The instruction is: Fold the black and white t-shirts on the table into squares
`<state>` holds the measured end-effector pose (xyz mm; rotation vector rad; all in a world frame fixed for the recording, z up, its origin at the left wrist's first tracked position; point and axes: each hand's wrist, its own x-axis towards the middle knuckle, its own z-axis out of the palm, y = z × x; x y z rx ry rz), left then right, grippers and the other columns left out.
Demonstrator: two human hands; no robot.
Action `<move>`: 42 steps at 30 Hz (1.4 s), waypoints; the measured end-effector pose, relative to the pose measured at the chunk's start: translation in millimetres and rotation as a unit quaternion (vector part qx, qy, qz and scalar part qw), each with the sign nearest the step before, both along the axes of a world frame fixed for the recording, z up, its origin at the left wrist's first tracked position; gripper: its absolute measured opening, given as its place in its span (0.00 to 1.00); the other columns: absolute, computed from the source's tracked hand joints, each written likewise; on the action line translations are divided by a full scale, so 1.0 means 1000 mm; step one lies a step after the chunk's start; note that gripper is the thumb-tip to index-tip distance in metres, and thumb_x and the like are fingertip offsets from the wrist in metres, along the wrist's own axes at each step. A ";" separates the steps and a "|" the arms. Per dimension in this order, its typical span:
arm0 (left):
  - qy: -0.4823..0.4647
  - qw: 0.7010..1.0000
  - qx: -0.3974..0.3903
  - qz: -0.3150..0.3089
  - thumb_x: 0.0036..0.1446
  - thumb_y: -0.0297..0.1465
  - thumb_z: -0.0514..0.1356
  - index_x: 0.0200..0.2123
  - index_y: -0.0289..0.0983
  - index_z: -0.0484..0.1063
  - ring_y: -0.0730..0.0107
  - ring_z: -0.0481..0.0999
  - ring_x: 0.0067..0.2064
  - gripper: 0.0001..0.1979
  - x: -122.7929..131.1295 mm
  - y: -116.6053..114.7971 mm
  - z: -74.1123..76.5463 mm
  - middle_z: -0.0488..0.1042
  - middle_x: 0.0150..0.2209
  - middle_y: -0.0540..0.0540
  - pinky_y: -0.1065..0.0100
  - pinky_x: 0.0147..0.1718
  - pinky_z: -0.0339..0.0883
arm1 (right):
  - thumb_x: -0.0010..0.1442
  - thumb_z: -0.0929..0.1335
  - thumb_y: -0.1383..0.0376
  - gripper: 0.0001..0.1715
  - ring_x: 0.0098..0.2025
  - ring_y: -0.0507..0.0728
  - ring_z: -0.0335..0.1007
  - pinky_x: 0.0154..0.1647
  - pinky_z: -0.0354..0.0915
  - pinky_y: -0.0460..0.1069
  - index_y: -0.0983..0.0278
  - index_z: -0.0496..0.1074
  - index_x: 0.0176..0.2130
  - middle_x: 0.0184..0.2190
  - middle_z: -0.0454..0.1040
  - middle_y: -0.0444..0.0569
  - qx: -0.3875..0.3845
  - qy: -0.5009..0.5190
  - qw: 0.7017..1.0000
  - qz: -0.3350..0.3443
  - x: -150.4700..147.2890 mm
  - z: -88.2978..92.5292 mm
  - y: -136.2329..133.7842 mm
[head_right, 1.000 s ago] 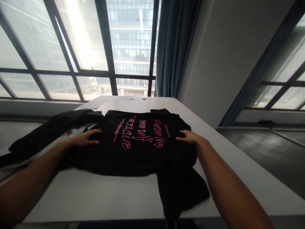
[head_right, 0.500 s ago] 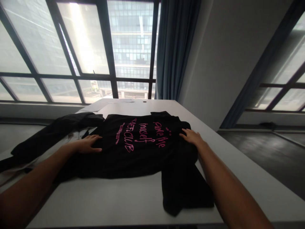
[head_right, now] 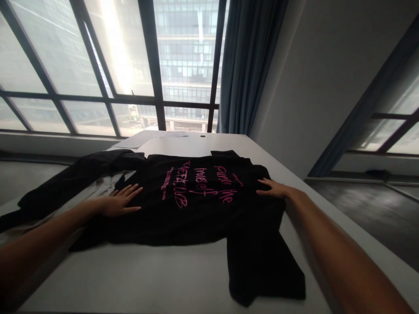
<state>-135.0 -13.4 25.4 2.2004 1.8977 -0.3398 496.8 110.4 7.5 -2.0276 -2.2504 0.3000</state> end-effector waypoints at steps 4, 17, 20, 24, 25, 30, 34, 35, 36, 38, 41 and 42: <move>0.000 1.000 -0.006 -0.026 0.52 0.61 0.50 0.66 0.38 0.59 0.43 0.61 0.65 0.46 0.000 0.020 0.026 0.58 0.67 0.35 0.51 0.59 0.58 | 0.39 0.75 0.42 0.55 0.60 0.73 0.65 0.59 0.64 0.61 0.63 0.70 0.60 0.59 0.70 0.59 -0.145 -0.076 0.987 0.007 -0.007 0.032 0.031; -0.069 0.986 0.146 -0.035 0.51 0.59 0.53 0.65 0.29 0.58 0.47 0.58 0.66 0.49 0.023 0.208 0.008 0.58 0.67 0.34 0.55 0.64 0.52 | 0.45 0.74 0.40 0.62 0.65 0.69 0.58 0.63 0.59 0.58 0.63 0.55 0.68 0.67 0.58 0.59 0.005 -0.064 0.995 0.070 -0.158 0.049 0.144; -0.074 0.992 0.098 -0.008 0.44 0.62 0.56 0.67 0.29 0.54 0.46 0.55 0.68 0.57 0.016 0.232 0.002 0.53 0.69 0.33 0.56 0.65 0.50 | 0.44 0.69 0.33 0.67 0.66 0.70 0.55 0.64 0.57 0.58 0.65 0.52 0.69 0.68 0.55 0.61 -0.051 -0.045 0.995 0.068 -0.167 0.035 0.167; -0.080 0.994 0.074 0.028 0.42 0.64 0.56 0.69 0.33 0.51 0.47 0.53 0.69 0.59 0.005 0.258 -0.002 0.47 0.71 0.37 0.57 0.65 0.50 | 0.46 0.65 0.29 0.67 0.67 0.73 0.52 0.65 0.54 0.64 0.66 0.52 0.69 0.69 0.51 0.62 -0.047 -0.030 0.998 0.038 -0.168 0.018 0.201; -0.077 0.994 0.072 0.033 0.42 0.65 0.56 0.69 0.34 0.51 0.46 0.52 0.69 0.59 0.004 0.264 -0.003 0.47 0.71 0.38 0.56 0.65 0.50 | 0.46 0.65 0.29 0.66 0.68 0.73 0.49 0.65 0.52 0.66 0.64 0.52 0.69 0.70 0.48 0.60 -0.042 -0.033 0.998 0.030 -0.168 0.014 0.210; -0.061 0.992 0.083 0.068 0.49 0.67 0.46 0.69 0.35 0.51 0.45 0.45 0.71 0.55 0.009 0.298 -0.010 0.46 0.71 0.39 0.51 0.65 0.48 | 0.47 0.65 0.30 0.64 0.71 0.74 0.35 0.67 0.36 0.73 0.57 0.47 0.70 0.72 0.42 0.53 -0.040 -0.050 0.998 0.014 -0.171 0.004 0.253; -0.064 0.990 0.089 0.094 0.56 0.63 0.36 0.70 0.37 0.50 0.48 0.41 0.71 0.49 0.012 0.316 -0.015 0.44 0.72 0.41 0.46 0.65 0.44 | 0.46 0.66 0.31 0.66 0.72 0.73 0.33 0.68 0.34 0.73 0.57 0.46 0.71 0.72 0.42 0.53 -0.047 -0.040 0.998 0.014 -0.171 0.002 0.278; -0.059 0.990 0.091 0.094 0.56 0.63 0.37 0.70 0.38 0.49 0.47 0.40 0.71 0.49 0.012 0.319 -0.017 0.43 0.72 0.42 0.44 0.65 0.44 | 0.46 0.66 0.31 0.66 0.72 0.73 0.33 0.68 0.34 0.73 0.57 0.46 0.71 0.72 0.42 0.54 -0.046 -0.038 0.998 0.010 -0.171 0.002 0.282; -0.053 0.990 0.094 0.092 0.56 0.64 0.38 0.70 0.38 0.48 0.45 0.40 0.71 0.49 0.012 0.321 -0.018 0.42 0.72 0.42 0.41 0.65 0.43 | 0.46 0.66 0.30 0.66 0.72 0.73 0.33 0.68 0.33 0.72 0.57 0.45 0.71 0.72 0.42 0.54 -0.044 -0.040 0.998 0.004 -0.172 0.002 0.283; -0.040 0.990 0.100 0.087 0.55 0.64 0.40 0.71 0.39 0.46 0.42 0.39 0.71 0.49 0.012 0.323 -0.020 0.40 0.72 0.42 0.37 0.64 0.42 | 0.48 0.64 0.30 0.65 0.72 0.73 0.33 0.67 0.32 0.73 0.58 0.44 0.71 0.72 0.43 0.54 -0.034 -0.053 0.998 -0.014 -0.176 0.004 0.281; -0.018 0.989 0.122 0.086 0.59 0.60 0.39 0.71 0.39 0.46 0.42 0.40 0.71 0.45 0.019 0.317 -0.020 0.40 0.72 0.41 0.36 0.63 0.41 | 0.53 0.62 0.33 0.60 0.71 0.75 0.34 0.66 0.31 0.74 0.61 0.44 0.71 0.71 0.45 0.58 0.014 -0.110 0.993 -0.030 -0.190 0.011 0.263; -0.006 0.986 0.144 0.082 0.62 0.57 0.39 0.71 0.38 0.46 0.43 0.41 0.71 0.42 0.023 0.311 -0.019 0.41 0.72 0.40 0.37 0.63 0.40 | 0.56 0.62 0.35 0.57 0.71 0.76 0.35 0.65 0.30 0.74 0.61 0.46 0.71 0.71 0.47 0.58 0.033 -0.134 0.990 -0.023 -0.195 0.013 0.253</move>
